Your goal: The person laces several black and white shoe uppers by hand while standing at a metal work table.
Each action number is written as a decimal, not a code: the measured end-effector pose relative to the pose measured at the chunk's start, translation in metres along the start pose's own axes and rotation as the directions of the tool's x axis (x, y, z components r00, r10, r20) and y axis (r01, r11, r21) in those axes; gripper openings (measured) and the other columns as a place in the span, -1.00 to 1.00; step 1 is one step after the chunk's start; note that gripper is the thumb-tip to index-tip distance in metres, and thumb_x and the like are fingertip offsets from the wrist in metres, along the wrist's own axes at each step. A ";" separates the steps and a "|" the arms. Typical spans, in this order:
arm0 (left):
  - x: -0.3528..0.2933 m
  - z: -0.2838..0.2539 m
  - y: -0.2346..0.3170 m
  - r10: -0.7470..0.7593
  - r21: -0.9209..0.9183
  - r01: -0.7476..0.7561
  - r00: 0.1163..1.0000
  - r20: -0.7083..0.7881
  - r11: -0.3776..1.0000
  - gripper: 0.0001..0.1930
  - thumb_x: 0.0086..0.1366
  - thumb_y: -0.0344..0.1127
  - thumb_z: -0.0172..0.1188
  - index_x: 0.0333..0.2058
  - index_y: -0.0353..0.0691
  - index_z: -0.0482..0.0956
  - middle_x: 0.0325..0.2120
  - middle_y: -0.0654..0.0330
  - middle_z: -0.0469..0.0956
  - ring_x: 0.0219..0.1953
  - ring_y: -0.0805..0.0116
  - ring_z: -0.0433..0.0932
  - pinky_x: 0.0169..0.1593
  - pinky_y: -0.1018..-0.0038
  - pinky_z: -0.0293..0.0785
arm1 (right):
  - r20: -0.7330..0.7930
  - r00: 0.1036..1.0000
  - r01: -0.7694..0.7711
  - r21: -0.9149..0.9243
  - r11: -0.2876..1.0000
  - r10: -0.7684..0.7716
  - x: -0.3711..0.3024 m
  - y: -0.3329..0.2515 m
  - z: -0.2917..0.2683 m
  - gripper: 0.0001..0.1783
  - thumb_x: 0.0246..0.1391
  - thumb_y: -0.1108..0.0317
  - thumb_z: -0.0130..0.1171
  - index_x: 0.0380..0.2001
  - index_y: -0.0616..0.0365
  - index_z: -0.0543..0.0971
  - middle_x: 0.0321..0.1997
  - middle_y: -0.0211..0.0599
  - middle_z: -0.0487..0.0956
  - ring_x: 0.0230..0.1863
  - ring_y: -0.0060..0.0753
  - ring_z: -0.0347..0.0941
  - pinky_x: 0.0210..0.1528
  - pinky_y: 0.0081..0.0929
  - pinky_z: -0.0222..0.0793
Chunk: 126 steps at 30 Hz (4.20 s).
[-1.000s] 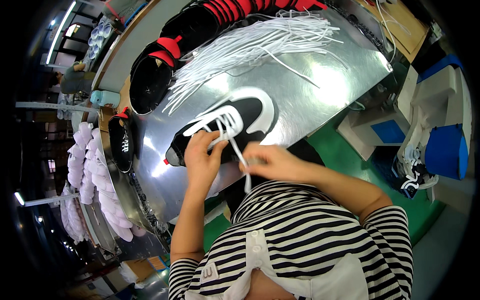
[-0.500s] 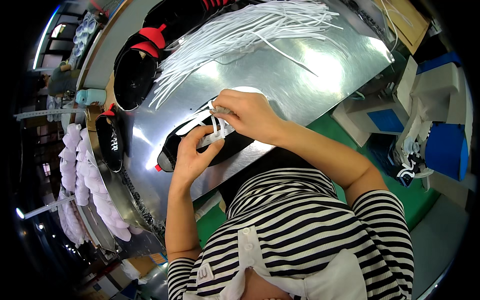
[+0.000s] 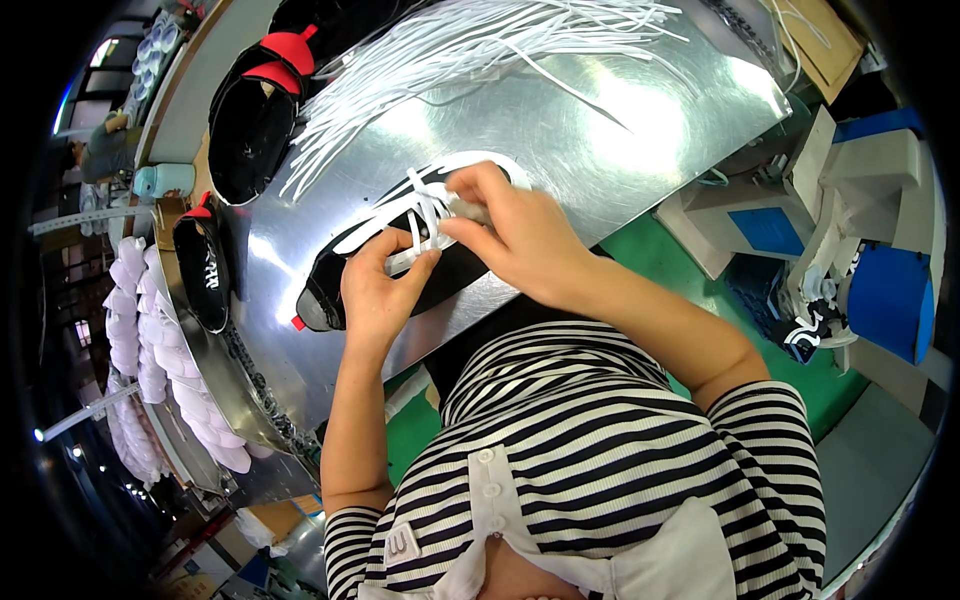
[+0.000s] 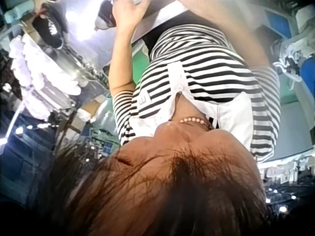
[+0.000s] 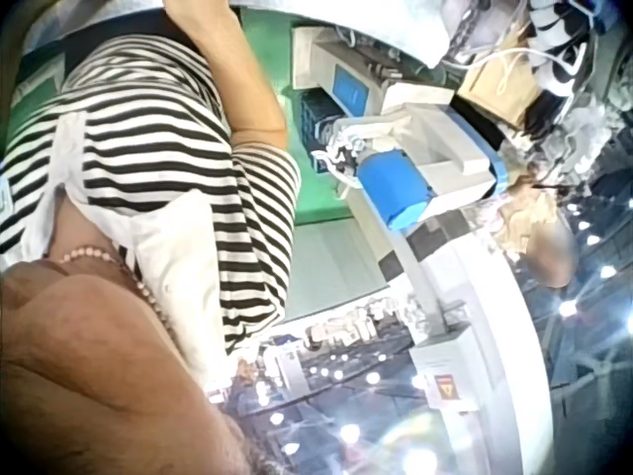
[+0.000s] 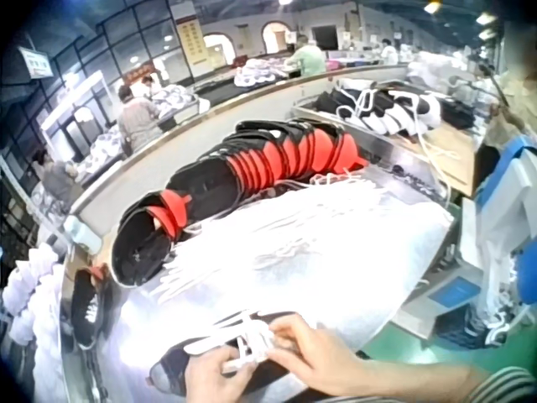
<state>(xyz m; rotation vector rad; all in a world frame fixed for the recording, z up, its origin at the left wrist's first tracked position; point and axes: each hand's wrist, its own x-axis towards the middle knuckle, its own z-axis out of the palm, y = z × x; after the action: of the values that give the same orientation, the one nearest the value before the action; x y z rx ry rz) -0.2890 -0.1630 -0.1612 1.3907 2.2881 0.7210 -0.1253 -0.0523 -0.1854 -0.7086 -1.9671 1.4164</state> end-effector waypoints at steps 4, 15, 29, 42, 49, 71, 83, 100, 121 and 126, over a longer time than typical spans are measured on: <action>-0.001 0.004 -0.001 0.081 0.055 -0.078 0.995 -0.056 0.995 -0.74 0.05 -0.19 0.36 -0.44 -0.24 0.56 -0.47 0.05 0.59 -0.42 0.00 0.55 -0.28 0.23 0.42 | 0.176 0.978 -0.103 -0.034 0.994 0.107 -0.027 -0.005 -0.001 -0.78 0.23 0.27 0.10 -0.19 0.15 0.36 -0.38 -0.05 0.61 -0.31 0.07 0.56 -0.30 -0.18 0.41; -0.009 0.018 -0.002 0.260 -0.110 -0.269 0.962 -0.089 0.957 -0.81 0.02 -0.36 0.35 -0.46 -0.26 0.50 -0.55 0.08 0.49 -0.50 0.04 0.49 -0.40 0.24 0.37 | 0.169 0.959 -0.215 -0.096 0.972 0.229 -0.023 0.009 0.017 -0.79 0.22 0.28 0.10 -0.26 0.19 0.38 -0.51 -0.05 0.56 -0.45 0.09 0.51 -0.39 -0.12 0.38; -0.035 0.010 -0.002 0.425 0.223 -0.382 0.883 -0.199 0.897 -0.82 -0.01 -0.44 0.38 -0.48 -0.24 0.51 -0.57 0.15 0.43 -0.50 0.15 0.44 -0.42 0.30 0.30 | 0.036 0.997 0.071 0.074 0.995 -0.074 0.002 -0.038 -0.043 -0.72 0.08 0.44 0.20 -0.10 0.15 0.52 -0.43 -0.25 0.61 -0.50 -0.34 0.55 -0.40 -0.43 0.45; -0.041 0.014 -0.014 0.598 0.385 -0.483 0.752 -0.277 0.787 -0.80 -0.05 -0.46 0.38 -0.43 -0.19 0.55 -0.58 0.21 0.39 -0.42 0.23 0.47 -0.39 0.35 0.23 | 0.591 0.802 0.245 -0.461 0.853 0.089 0.043 -0.030 0.017 -0.78 -0.02 0.34 0.28 -0.27 0.09 0.55 -0.47 -0.31 0.63 -0.40 -0.17 0.57 -0.40 -0.23 0.39; -0.035 0.010 -0.007 0.568 0.291 -0.502 0.793 -0.222 0.814 -0.79 -0.08 -0.45 0.40 -0.45 -0.19 0.54 -0.59 0.22 0.38 -0.46 0.24 0.41 -0.39 0.37 0.21 | 0.419 0.908 0.157 -0.295 0.942 -0.020 0.049 -0.026 0.014 -0.78 0.00 0.33 0.27 -0.23 0.04 0.58 -0.39 -0.28 0.65 -0.34 -0.24 0.59 -0.33 -0.31 0.42; -0.025 -0.010 0.005 -0.217 -0.212 0.202 0.975 -0.049 0.956 -0.46 0.42 -0.03 0.01 0.22 -0.24 0.25 -0.30 -0.12 0.61 -0.24 -0.05 0.60 -0.13 0.22 0.46 | 0.304 0.946 -0.186 0.208 0.960 0.117 0.048 -0.010 0.018 -0.86 0.08 0.44 0.25 -0.26 0.19 0.58 -0.37 -0.47 0.57 -0.36 -0.69 0.42 -0.31 -0.64 0.34; -0.027 0.015 -0.009 -0.129 -0.103 0.096 0.916 -0.380 0.990 -0.54 0.01 -0.09 0.46 -0.15 -0.17 0.60 -0.38 0.15 0.61 -0.31 0.21 0.44 -0.13 0.33 0.30 | 0.318 0.946 -0.024 -0.144 0.989 0.069 0.031 -0.016 0.008 -0.75 0.18 0.31 0.17 -0.14 0.18 0.48 -0.40 -0.23 0.62 -0.40 -0.32 0.57 -0.36 -0.43 0.41; -0.036 0.017 0.000 0.033 -0.067 -0.064 0.920 -0.390 0.996 -0.60 0.16 -0.41 0.28 0.01 -0.28 0.55 -0.27 0.14 0.66 -0.39 0.20 0.43 -0.25 0.38 0.34 | 0.555 0.832 0.375 -0.539 0.754 -0.017 0.042 -0.021 0.038 -0.68 0.04 0.39 0.16 -0.20 0.34 0.34 -0.55 -0.10 0.58 -0.46 -0.03 0.57 -0.48 -0.19 0.42; -0.030 -0.018 0.001 -0.274 -0.776 0.354 0.931 0.241 0.522 -0.40 0.15 -0.61 0.26 0.18 -0.30 0.29 -0.09 0.12 0.51 -0.08 0.40 0.53 0.02 0.49 0.48 | 0.000 0.935 0.351 -0.148 0.925 -0.355 0.016 0.015 0.010 -0.78 -0.12 0.43 0.27 -0.31 -0.05 0.60 -0.56 -0.50 0.53 -0.61 -0.39 0.47 -0.59 -0.45 0.31; -0.025 -0.013 0.005 -0.203 -0.747 0.313 0.950 0.238 0.587 -0.44 0.19 -0.52 0.28 0.17 -0.26 0.32 -0.14 0.19 0.53 -0.11 0.44 0.52 -0.03 0.52 0.47 | 0.173 0.788 0.611 -0.335 0.717 -0.591 0.012 0.011 0.021 -0.75 -0.21 0.42 0.32 -0.37 -0.11 0.62 -0.57 -0.56 0.48 -0.57 -0.46 0.47 -0.60 -0.47 0.31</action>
<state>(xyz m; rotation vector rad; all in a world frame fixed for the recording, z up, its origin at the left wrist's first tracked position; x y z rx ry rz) -0.2812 -0.1867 -0.1467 0.6329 1.6472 1.2742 -0.1478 -0.0535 -0.1986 -0.1284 -2.2537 0.6689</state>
